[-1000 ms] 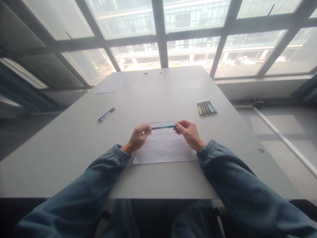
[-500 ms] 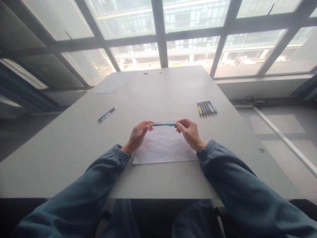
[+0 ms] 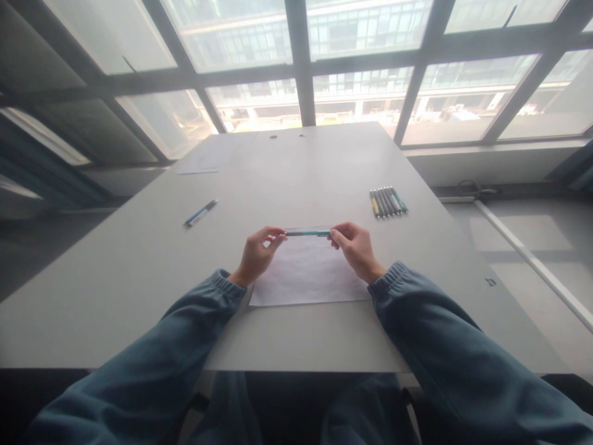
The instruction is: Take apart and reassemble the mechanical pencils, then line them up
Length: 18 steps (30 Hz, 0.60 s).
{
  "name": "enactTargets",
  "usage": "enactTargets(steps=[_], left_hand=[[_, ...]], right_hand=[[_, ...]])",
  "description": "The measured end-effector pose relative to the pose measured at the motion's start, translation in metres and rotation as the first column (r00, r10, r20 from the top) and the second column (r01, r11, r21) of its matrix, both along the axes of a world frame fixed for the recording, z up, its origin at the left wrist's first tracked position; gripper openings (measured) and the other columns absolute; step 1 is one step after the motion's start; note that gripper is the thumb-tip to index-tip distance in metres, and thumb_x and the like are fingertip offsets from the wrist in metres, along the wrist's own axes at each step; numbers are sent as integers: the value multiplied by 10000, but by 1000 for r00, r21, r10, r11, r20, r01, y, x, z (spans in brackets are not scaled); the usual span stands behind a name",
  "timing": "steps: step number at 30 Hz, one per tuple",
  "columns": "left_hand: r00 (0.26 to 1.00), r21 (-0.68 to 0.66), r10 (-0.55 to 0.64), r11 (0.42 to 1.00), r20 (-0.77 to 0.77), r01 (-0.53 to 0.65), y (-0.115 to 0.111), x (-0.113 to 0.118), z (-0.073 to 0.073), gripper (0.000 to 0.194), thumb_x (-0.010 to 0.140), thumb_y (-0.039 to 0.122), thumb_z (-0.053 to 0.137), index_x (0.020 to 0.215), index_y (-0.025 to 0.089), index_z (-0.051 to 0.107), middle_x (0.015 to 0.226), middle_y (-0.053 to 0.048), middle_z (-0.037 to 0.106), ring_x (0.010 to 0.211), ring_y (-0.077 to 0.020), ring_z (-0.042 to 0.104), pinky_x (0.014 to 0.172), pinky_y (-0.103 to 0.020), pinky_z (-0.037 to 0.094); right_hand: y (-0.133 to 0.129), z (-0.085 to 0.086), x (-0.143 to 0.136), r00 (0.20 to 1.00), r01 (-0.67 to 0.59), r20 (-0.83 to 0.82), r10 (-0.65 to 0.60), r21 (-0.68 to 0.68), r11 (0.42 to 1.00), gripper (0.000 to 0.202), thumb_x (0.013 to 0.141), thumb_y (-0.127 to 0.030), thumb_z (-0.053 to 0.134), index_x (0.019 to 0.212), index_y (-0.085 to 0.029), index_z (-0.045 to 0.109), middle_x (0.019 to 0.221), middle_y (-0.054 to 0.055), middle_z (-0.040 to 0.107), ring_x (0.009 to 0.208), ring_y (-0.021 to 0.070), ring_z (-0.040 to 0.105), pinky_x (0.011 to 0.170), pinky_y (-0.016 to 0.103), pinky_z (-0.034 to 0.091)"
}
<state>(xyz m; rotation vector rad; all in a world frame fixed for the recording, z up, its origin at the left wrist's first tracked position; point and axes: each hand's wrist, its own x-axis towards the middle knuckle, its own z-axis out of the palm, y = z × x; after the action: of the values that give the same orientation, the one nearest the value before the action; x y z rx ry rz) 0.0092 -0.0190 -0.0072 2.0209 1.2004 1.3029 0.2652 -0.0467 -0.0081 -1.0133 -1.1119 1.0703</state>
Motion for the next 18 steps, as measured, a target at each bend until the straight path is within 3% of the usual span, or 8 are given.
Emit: enactTargets(steps=[9,14,16,18], left_hand=[[999,-32,-13,999,-45,11,-5,0,8,436,986,513,543,748,175,681,691,-19,686,681,-151,636,698,-275,483],[999,-59,-36,998,-27,34,-5,-2,5,542,1004,558,472,664,171,638,623,-15,623,623,-145,581,667,-282,449],[998,-77,-55,995,5,56,-3,-3,2,559,1014,576,428,716,168,666,654,-26,647,657,-151,609,694,-286,465],[997,-100,-68,992,41,72,-2,-3,1,521,1013,583,426,886,168,713,740,-39,696,724,-161,654,730,-288,488]], right_hand=[[-1,0,0,999,-35,3,35,30,999,223,804,-376,798,835,-176,705,675,23,697,600,139,599,578,289,472],[-1,-1,0,999,-47,-7,47,36,998,224,805,-374,800,846,-176,705,684,24,700,601,138,603,577,287,469],[-1,-1,0,999,-43,-13,44,33,999,226,803,-375,802,840,-175,702,681,24,699,598,137,602,575,285,468],[-1,-1,0,999,-37,-15,37,31,999,229,803,-377,802,838,-174,701,683,24,700,593,134,599,571,284,466]])
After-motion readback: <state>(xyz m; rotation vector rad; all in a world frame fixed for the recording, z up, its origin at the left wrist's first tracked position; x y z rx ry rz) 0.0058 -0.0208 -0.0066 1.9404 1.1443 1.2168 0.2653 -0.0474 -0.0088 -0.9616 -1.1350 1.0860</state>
